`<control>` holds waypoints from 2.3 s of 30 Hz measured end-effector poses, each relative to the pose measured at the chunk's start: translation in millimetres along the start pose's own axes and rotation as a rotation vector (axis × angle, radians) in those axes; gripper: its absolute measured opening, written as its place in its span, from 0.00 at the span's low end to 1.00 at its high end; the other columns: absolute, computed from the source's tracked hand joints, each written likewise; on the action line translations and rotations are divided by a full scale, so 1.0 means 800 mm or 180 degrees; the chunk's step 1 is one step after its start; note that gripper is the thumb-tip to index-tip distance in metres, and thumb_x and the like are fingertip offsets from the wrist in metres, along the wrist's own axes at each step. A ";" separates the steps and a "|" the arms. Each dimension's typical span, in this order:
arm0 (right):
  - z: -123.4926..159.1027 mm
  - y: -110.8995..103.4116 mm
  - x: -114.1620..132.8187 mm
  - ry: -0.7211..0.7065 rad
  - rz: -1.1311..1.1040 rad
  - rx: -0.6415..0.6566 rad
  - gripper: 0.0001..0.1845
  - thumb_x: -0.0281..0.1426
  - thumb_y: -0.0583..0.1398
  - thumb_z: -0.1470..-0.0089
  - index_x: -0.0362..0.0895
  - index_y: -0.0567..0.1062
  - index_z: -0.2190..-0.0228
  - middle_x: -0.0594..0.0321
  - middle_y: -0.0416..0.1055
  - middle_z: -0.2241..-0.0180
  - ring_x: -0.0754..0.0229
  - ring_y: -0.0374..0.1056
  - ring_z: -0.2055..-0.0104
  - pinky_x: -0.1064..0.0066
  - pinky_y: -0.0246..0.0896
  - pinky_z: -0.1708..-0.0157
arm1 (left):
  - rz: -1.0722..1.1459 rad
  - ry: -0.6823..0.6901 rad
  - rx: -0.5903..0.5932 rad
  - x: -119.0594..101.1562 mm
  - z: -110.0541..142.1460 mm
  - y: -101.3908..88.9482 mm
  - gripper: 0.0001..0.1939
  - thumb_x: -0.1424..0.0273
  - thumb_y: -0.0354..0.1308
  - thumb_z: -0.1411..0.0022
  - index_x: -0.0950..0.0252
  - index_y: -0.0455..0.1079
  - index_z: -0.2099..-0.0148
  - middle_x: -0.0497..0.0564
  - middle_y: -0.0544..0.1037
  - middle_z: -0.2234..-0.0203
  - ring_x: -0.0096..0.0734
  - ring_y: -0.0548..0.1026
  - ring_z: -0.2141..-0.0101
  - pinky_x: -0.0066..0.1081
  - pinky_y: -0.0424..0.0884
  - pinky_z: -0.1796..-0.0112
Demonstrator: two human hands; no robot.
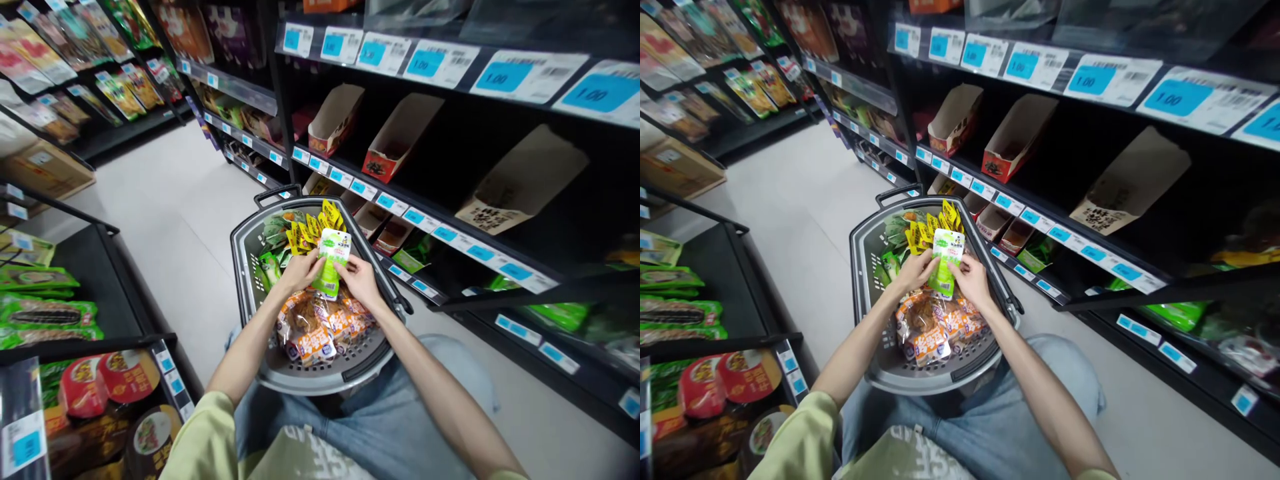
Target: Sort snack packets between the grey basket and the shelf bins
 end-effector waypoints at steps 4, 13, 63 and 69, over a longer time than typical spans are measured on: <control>0.000 0.000 -0.002 0.0027 0.0070 -0.0035 0.19 0.42 0.66 0.52 0.40 0.79 0.64 0.56 0.78 0.68 0.53 0.73 0.67 0.61 0.72 0.64 | -0.0067 0.0081 0.0063 0.001 0.001 -0.003 0.16 0.60 0.43 0.29 0.64 0.66 0.62 0.46 0.67 0.80 0.27 0.64 0.80 0.27 0.54 0.74; 0.001 0.007 0.002 0.0077 -0.0195 -0.0011 0.21 0.43 0.67 0.53 0.40 0.79 0.62 0.54 0.79 0.63 0.53 0.75 0.64 0.60 0.72 0.60 | 0.0190 0.0161 -0.0134 -0.004 0.004 -0.003 0.16 0.62 0.44 0.30 0.64 0.63 0.67 0.44 0.63 0.82 0.25 0.61 0.81 0.27 0.53 0.76; -0.011 0.017 0.003 0.0052 -0.0612 -0.0093 0.23 0.50 0.64 0.50 0.43 0.79 0.63 0.61 0.77 0.67 0.57 0.70 0.68 0.67 0.67 0.66 | 0.2078 -0.0310 -0.0367 -0.001 -0.010 0.003 0.23 0.51 0.48 0.33 0.65 0.63 0.70 0.46 0.64 0.78 0.25 0.60 0.76 0.27 0.57 0.75; -0.012 0.017 0.001 0.0060 -0.0583 -0.0124 0.25 0.51 0.64 0.52 0.44 0.79 0.62 0.59 0.78 0.65 0.55 0.71 0.66 0.65 0.68 0.64 | 0.1765 -0.0260 -0.0502 -0.006 -0.011 -0.001 0.23 0.52 0.47 0.32 0.64 0.59 0.72 0.45 0.62 0.79 0.25 0.59 0.77 0.27 0.56 0.76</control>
Point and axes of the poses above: each hand's wrist, its own z-axis away from the middle knuckle, its own y-axis out of the palm, x = y × z, the point moved 1 cm from there along -z, towards the middle knuckle
